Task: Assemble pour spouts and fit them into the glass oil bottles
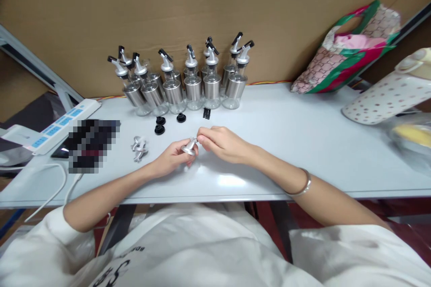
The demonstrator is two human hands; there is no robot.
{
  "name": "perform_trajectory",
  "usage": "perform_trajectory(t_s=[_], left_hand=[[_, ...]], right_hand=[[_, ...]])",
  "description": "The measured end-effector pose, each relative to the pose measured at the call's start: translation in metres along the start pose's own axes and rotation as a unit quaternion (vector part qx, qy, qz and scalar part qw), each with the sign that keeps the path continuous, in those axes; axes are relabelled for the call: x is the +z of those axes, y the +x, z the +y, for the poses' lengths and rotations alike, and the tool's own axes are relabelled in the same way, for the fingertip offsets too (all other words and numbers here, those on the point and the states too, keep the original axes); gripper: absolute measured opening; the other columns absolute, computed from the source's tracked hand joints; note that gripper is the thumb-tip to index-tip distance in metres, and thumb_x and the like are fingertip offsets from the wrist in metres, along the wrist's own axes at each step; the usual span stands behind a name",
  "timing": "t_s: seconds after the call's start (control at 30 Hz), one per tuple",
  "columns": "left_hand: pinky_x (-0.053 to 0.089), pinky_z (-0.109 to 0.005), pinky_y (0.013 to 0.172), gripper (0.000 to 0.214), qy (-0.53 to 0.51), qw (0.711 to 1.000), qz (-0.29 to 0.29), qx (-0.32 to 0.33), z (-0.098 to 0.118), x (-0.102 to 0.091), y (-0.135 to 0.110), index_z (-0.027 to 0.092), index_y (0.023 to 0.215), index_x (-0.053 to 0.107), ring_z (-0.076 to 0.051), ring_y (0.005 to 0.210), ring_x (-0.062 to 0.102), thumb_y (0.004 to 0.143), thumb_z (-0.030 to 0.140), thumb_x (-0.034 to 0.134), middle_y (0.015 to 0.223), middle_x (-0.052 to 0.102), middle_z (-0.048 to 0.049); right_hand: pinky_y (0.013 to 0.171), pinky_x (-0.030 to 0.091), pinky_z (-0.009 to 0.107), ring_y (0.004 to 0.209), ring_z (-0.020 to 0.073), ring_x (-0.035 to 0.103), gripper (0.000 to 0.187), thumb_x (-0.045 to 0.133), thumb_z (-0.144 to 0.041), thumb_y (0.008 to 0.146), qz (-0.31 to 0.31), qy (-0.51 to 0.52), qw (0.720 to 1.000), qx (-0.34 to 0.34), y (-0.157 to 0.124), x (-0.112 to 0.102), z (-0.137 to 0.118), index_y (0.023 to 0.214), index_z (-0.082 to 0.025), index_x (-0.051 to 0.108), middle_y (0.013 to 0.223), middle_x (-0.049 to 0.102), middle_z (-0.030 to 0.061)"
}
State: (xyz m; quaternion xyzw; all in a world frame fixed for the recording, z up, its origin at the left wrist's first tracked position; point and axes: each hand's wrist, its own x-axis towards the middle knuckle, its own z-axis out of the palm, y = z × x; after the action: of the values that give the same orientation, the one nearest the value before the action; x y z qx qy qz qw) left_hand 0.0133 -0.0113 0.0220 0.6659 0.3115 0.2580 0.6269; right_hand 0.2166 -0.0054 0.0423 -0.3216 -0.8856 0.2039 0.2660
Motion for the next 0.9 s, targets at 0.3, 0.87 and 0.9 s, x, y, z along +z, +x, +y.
perform_trajectory(t_s=[0.3, 0.87, 0.9], left_hand=[[0.035, -0.025, 0.059, 0.018, -0.024, 1.000, 0.007, -0.004, 0.0016, -0.0022, 0.0014, 0.016, 0.076, 0.052, -0.009, 0.053, 0.042, 0.072, 0.032, 0.058, 0.055, 0.047, 0.0059], [0.034, -0.022, 0.057, 0.012, -0.031, 0.999, -0.002, -0.010, 0.0009, -0.0004, 0.0005, 0.015, 0.073, 0.054, -0.008, 0.056, 0.042, 0.063, 0.022, 0.056, 0.059, 0.047, 0.0050], [0.034, -0.022, 0.057, 0.012, -0.031, 0.999, -0.001, -0.010, 0.0013, -0.0002, 0.0005, 0.016, 0.072, 0.054, -0.009, 0.056, 0.041, 0.062, 0.022, 0.056, 0.058, 0.047, 0.0051]], right_hand=[[0.070, 0.047, 0.026, 0.071, 0.0137, 0.062, 0.031, 0.037, -0.030, 0.098, 0.000, 0.060, 0.998, 0.015, -0.0012, -0.0035, 0.0059, 0.118, -0.018, 0.056, 0.077, 0.064, 0.0019], [0.081, 0.047, 0.031, 0.083, 0.0146, 0.059, 0.037, 0.051, -0.048, 0.091, -0.084, 0.344, 0.931, 0.090, 0.0003, -0.0040, 0.0060, 0.109, -0.016, 0.058, 0.092, 0.064, 0.0055], [0.080, 0.047, 0.031, 0.082, 0.0143, 0.058, 0.037, 0.052, -0.049, 0.091, -0.085, 0.354, 0.927, 0.091, 0.0003, -0.0035, 0.0061, 0.108, -0.016, 0.057, 0.091, 0.063, 0.0052]])
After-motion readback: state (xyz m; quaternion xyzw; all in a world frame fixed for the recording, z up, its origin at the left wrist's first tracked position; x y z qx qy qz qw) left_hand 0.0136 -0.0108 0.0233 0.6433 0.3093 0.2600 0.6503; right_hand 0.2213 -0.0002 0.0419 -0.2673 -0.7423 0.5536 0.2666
